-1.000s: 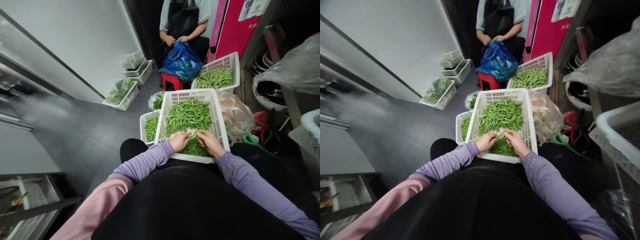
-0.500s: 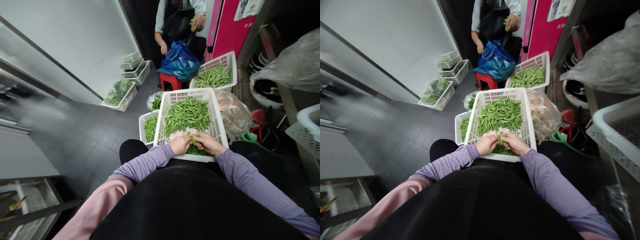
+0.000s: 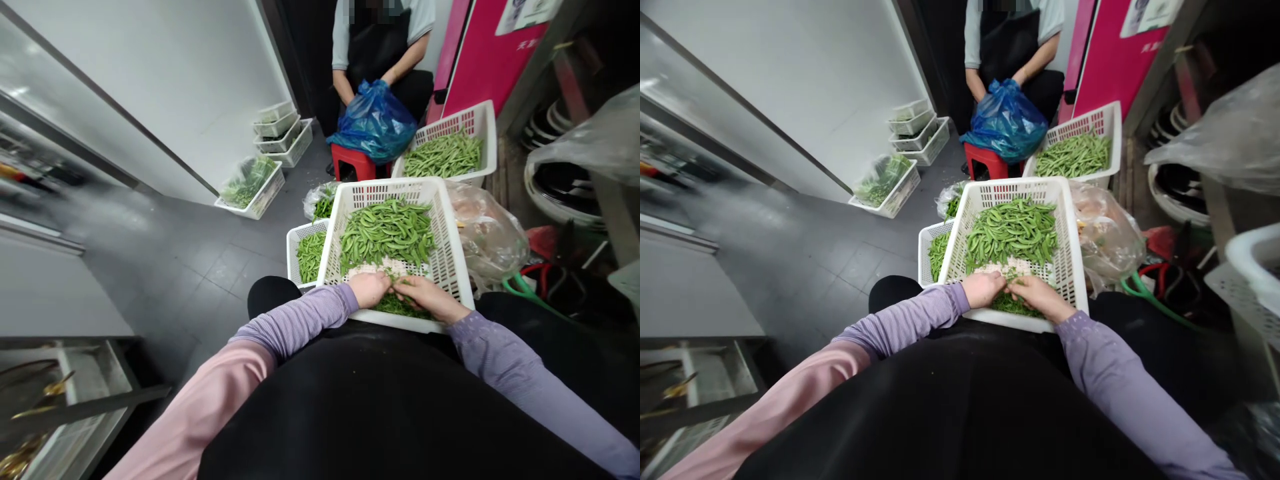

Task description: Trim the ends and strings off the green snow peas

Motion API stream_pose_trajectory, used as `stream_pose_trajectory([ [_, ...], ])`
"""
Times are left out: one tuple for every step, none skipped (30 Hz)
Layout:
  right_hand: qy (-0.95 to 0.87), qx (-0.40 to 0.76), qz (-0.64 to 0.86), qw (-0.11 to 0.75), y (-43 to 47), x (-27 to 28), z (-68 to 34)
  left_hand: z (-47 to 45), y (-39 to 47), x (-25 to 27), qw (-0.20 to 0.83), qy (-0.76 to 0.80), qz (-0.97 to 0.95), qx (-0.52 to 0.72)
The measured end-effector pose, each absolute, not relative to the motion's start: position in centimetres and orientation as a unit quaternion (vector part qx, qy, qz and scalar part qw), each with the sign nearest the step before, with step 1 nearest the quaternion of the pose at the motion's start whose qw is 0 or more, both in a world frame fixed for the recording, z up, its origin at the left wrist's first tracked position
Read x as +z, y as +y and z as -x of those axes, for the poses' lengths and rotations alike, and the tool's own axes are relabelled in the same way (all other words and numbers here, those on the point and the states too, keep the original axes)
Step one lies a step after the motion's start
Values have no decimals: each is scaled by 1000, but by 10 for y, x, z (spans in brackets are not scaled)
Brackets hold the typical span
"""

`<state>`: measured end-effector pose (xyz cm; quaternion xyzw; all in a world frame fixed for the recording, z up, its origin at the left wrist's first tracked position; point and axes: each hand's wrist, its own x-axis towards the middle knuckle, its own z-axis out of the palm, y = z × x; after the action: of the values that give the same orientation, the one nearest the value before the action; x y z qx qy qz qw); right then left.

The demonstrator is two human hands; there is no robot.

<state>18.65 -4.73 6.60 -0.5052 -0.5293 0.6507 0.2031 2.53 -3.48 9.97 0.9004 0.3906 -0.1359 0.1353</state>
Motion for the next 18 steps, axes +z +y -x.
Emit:
stream_pose_trajectory([
  [-581, 616, 501, 179, -47, 67, -188, -25, -34, 99, 151, 382, -902, -134],
  [-630, 586, 485, 156, -47, 69, -189, -23, -34, 97, 184, 377, -900, -120],
  [-671, 563, 464, 135, -47, 71, -189, -22, -34, 96, 239, 380, -888, -99],
  [-701, 547, 442, 119, -48, 72, -189, -21, -35, 95, 312, 396, -861, -70],
  [-720, 534, 429, 112, -48, 73, -188, -21, -36, 92, 396, 427, -812, -33],
  [-731, 516, 430, 121, -48, 73, -186, -22, -38, 90, 477, 467, -745, 9],
  [-733, 487, 450, 148, -48, 72, -184, -24, -40, 86, 543, 508, -667, 53],
  [-726, 449, 484, 190, -48, 69, -180, -27, -43, 82, 588, 543, -592, 92],
  [-708, 410, 524, 237, -47, 65, -178, -30, -45, 77, 610, 572, -535, 119],
  [-678, 377, 562, 286, -46, 62, -176, -32, -47, 72, 612, 595, -505, 129],
  [-635, 359, 596, 337, -43, 58, -176, -34, -47, 67, 596, 607, -515, 108],
  [-582, 353, 619, 392, -39, 56, -178, -33, -46, 62, 564, 612, -551, 66],
  [-524, 360, 628, 448, -34, 55, -183, -31, -44, 58, 526, 608, -595, 14],
  [-462, 374, 624, 507, -28, 56, -190, -27, -40, 54, 476, 598, -644, -33],
  [-395, 389, 613, 563, -22, 58, -198, -21, -34, 51, 414, 587, -693, -65],
  [-331, 406, 598, 606, -16, 61, -206, -15, -28, 48, 342, 579, -736, -81],
  [-275, 429, 583, 633, -10, 65, -213, -8, -20, 46, 268, 577, -766, -90],
  [-225, 457, 573, 642, -6, 68, -219, -2, -11, 43, 202, 577, -785, -103],
])
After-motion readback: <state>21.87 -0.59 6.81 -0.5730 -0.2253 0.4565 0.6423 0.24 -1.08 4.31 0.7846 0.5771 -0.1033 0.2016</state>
